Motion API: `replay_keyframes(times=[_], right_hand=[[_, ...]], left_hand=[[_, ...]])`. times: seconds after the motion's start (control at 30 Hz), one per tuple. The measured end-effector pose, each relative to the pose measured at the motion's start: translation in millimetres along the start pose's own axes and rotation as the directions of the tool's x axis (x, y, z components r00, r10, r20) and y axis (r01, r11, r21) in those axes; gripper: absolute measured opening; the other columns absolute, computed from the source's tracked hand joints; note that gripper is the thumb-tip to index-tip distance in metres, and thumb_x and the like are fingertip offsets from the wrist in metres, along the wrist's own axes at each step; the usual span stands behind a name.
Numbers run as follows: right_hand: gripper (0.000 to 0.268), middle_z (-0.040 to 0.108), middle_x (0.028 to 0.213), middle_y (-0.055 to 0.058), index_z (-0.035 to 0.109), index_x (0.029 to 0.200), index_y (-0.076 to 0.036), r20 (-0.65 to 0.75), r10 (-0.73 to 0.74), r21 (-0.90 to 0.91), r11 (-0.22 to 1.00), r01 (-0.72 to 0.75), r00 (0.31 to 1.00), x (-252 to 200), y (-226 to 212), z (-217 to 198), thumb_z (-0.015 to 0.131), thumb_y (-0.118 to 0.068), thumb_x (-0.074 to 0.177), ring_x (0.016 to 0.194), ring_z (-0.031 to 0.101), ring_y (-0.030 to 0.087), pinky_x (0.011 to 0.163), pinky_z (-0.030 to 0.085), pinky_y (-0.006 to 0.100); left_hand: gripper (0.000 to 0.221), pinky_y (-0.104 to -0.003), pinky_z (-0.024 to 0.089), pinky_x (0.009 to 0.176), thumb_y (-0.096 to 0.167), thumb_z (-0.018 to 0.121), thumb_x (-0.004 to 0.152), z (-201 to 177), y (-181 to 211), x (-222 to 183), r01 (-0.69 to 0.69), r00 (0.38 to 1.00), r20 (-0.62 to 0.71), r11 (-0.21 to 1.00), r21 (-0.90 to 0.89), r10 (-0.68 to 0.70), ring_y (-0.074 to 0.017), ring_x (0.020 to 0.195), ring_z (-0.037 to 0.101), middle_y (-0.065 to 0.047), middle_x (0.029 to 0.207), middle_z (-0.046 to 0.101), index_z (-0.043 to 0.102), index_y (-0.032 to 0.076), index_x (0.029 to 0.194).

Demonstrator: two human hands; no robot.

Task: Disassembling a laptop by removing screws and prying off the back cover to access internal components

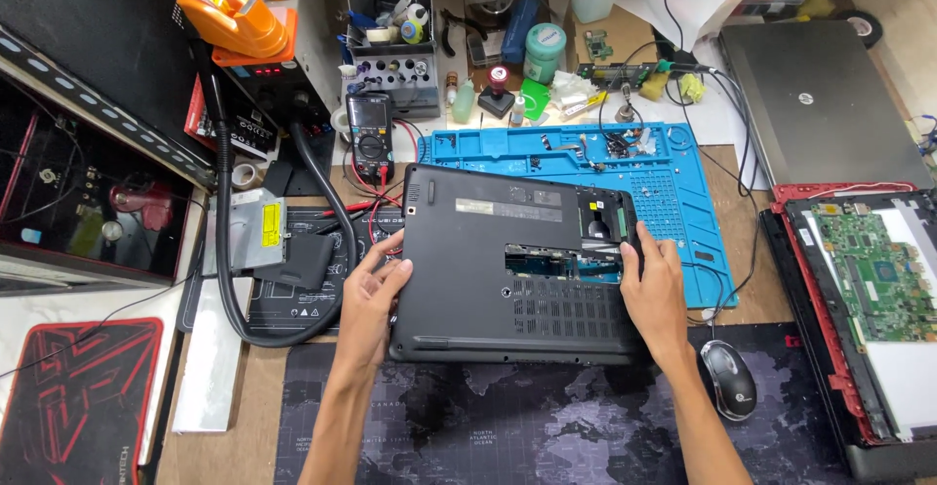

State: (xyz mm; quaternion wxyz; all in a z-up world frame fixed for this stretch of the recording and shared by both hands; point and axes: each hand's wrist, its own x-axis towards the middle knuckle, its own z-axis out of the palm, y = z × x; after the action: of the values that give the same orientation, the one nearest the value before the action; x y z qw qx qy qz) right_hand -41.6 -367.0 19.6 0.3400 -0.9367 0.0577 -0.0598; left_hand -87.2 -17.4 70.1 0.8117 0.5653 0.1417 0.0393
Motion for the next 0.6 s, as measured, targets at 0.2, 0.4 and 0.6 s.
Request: replay_keyframes(times=[0.2, 0.4, 0.6], right_hand=[[0.047, 0.058, 0.112, 0.024, 0.056, 0.149, 0.001, -0.023, 0.020, 0.074, 0.997, -0.018, 1.000, 4, -1, -8, 0.057, -0.022, 0.109, 0.104, 0.062, 0.044, 0.086, 0.049, 0.049], [0.043, 0.053, 0.118, 0.036, 0.051, 0.147, 0.012, -0.126, 0.019, 0.364, 0.931, 0.029, 0.992, 4, -44, -45, 0.054, 0.004, 0.105, 0.102, 0.064, 0.045, 0.085, 0.055, 0.051], [0.053, 0.062, 0.134, 0.023, 0.051, 0.149, 0.004, -0.314, -0.060, 0.412, 0.891, 0.193, 0.947, -6, -92, -89, 0.067, 0.004, 0.098, 0.116, 0.060, 0.026, 0.099, 0.052, 0.031]], left_hand=[[0.045, -0.042, 0.065, 0.058, 0.000, 0.062, 0.093, -14, -13, 2, 0.025, 1.000, -0.012, 0.999, -0.045, -0.025, -0.0300, 0.072, 0.075, -0.021, 0.092, 0.071, 0.060, -0.001, 0.137], [0.048, -0.041, 0.065, 0.069, -0.001, 0.062, 0.092, -18, -20, 8, -0.041, 0.999, -0.006, 0.999, -0.024, 0.041, -0.0252, 0.081, 0.074, -0.016, 0.089, 0.071, 0.060, 0.001, 0.140], [0.057, -0.035, 0.034, 0.122, 0.020, 0.059, 0.093, 8, 35, -12, -0.013, 0.996, -0.077, 0.968, 0.249, 0.034, -0.0245, 0.149, 0.044, -0.003, 0.153, 0.054, 0.050, 0.014, 0.149]])
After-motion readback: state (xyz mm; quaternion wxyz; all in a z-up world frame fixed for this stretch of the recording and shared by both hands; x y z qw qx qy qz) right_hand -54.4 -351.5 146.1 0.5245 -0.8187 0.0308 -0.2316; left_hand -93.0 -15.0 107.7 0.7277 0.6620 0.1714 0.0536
